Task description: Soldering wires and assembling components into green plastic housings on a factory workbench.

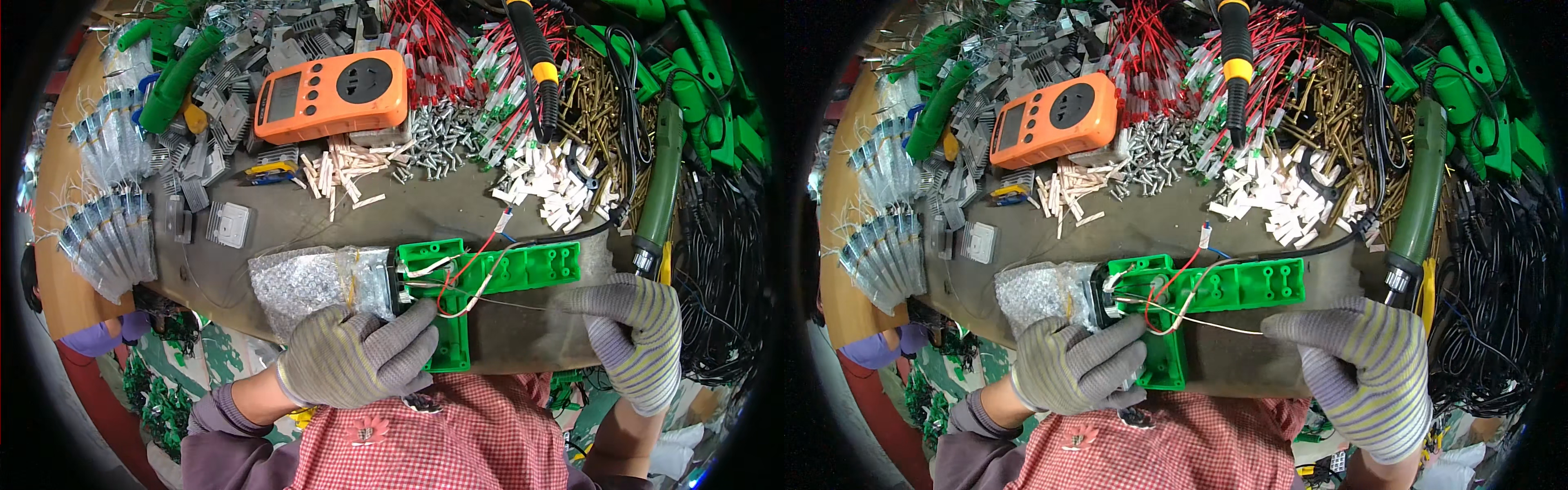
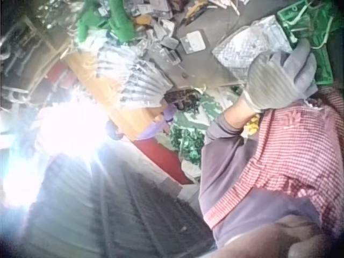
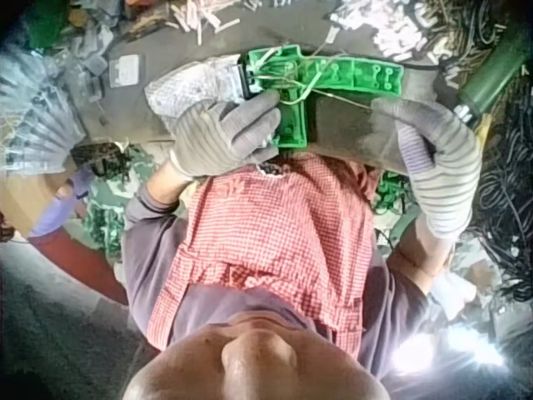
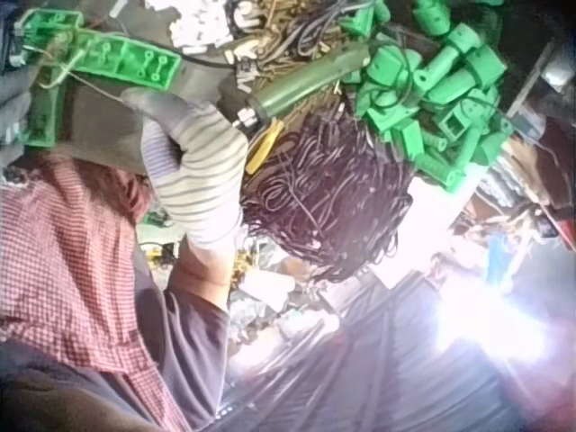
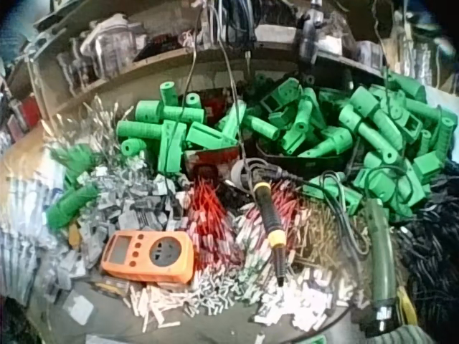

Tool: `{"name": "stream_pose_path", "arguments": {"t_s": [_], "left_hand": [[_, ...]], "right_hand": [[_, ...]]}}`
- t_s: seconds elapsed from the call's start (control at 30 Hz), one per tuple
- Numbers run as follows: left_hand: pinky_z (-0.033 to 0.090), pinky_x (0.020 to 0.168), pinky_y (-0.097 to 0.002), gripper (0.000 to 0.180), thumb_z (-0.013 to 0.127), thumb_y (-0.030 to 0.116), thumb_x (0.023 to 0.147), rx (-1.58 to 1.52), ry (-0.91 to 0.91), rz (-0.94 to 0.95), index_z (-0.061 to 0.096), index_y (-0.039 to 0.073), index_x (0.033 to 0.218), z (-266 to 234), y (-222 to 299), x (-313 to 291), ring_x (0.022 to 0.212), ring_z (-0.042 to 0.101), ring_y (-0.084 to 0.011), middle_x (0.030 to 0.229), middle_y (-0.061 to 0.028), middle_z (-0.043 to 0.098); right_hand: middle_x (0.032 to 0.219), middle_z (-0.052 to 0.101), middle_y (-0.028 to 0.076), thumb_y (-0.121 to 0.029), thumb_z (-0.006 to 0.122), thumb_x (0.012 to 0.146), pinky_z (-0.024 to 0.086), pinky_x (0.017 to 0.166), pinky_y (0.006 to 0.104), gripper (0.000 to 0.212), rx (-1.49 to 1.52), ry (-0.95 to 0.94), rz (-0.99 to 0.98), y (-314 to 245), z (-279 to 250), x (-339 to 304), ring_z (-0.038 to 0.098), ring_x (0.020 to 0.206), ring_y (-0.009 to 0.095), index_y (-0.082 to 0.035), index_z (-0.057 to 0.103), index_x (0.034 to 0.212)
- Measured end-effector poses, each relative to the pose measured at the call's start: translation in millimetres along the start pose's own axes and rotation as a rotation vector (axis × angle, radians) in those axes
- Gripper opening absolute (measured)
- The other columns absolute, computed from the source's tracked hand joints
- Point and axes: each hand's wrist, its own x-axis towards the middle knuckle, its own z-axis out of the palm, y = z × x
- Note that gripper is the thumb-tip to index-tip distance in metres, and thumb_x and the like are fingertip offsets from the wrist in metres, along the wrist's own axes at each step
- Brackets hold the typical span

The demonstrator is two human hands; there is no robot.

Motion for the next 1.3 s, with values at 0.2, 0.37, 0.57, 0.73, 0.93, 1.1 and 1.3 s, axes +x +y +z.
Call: {"name": "stream_pose_path", "arguments": {"t_s": [0.2, 0.37, 0.57, 0.73, 0.93, 1.1, 1.3], "left_hand": [[0.04, 0.042, -0.0292, 0.049, 0.081, 0.045, 0.061, -0.014, 0.108, 0.043, 0.068, 0.014, 0.097, 4, -3, 4, 0.047, 0.051, -0.013, 0.113, -0.0064, 0.071], [0.04, 0.042, -0.0277, 0.051, 0.077, 0.045, 0.071, -0.12, 0.081, 0.0, 0.066, 0.013, 0.11, -1, -6, -4, 0.051, 0.053, -0.0136, 0.122, -0.0064, 0.068], [0.049, 0.049, -0.0305, 0.054, 0.082, 0.043, 0.067, -0.129, 0.228, -0.016, 0.07, 0.009, 0.108, -11, -23, -22, 0.058, 0.062, -0.0187, 0.12, -0.0113, 0.069], [0.056, 0.064, -0.0368, 0.045, 0.082, 0.034, 0.073, -0.188, 0.277, -0.059, 0.071, 0.006, 0.107, -9, -36, -26, 0.076, 0.07, -0.025, 0.106, -0.0117, 0.07], [0.056, 0.068, -0.0377, 0.022, 0.075, 0.025, 0.079, -0.317, 0.357, -0.22, 0.074, 0.009, 0.094, 1, -36, -36, 0.074, 0.067, -0.0243, 0.092, -0.0079, 0.068], [0.055, 0.069, -0.0396, 0.026, 0.076, 0.028, 0.077, -0.278, 0.342, -0.274, 0.073, 0.009, 0.095, 1, -34, -21, 0.073, 0.065, -0.0264, 0.085, -0.0068, 0.065], [0.052, 0.083, -0.0486, 0.026, 0.069, 0.03, 0.083, -0.223, 0.324, -0.258, 0.064, 0.007, 0.093, 1, -33, -24, 0.084, 0.065, -0.0331, 0.089, -0.0108, 0.064]], "right_hand": [[0.079, 0.07, 0.006, -0.012, 0.064, 0.078, 0.048, 0.059, 0.0378, 0.023, -0.103, -0.024, -0.127, -2, -6, 3, 0.061, 0.064, 0.029, -0.018, 0.075, 0.097], [0.082, 0.072, 0.004, -0.013, 0.067, 0.075, 0.047, 0.07, 0.0371, 0.02, 0.073, -0.065, -0.03, -12, 16, 10, 0.065, 0.076, 0.025, -0.017, 0.077, 0.092], [0.079, 0.07, 0.003, -0.013, 0.067, 0.079, 0.047, 0.069, 0.0386, 0.018, 0.028, -0.124, -0.021, -7, 21, 15, 0.064, 0.075, 0.026, -0.017, 0.078, 0.093], [0.082, 0.069, 0.003, -0.018, 0.068, 0.08, 0.047, 0.071, 0.0403, 0.018, -0.139, -0.097, -0.038, -16, 19, 13, 0.062, 0.077, 0.027, -0.019, 0.078, 0.095], [0.081, 0.069, 0.005, -0.026, 0.064, 0.084, 0.047, 0.071, 0.0425, 0.018, -0.314, 0.006, -0.1, -26, 19, 15, 0.063, 0.076, 0.029, -0.019, 0.078, 0.093], [0.088, 0.071, 0.007, -0.026, 0.062, 0.086, 0.048, 0.072, 0.0447, 0.024, 0.266, -0.188, -0.084, -2, 32, 27, 0.063, 0.078, 0.032, -0.02, 0.076, 0.105], [0.089, 0.067, 0.005, -0.02, 0.064, 0.082, 0.05, 0.065, 0.0426, 0.028, -0.251, -0.19, -0.188, -31, 41, 23, 0.063, 0.074, 0.029, -0.021, 0.072, 0.108]]}}
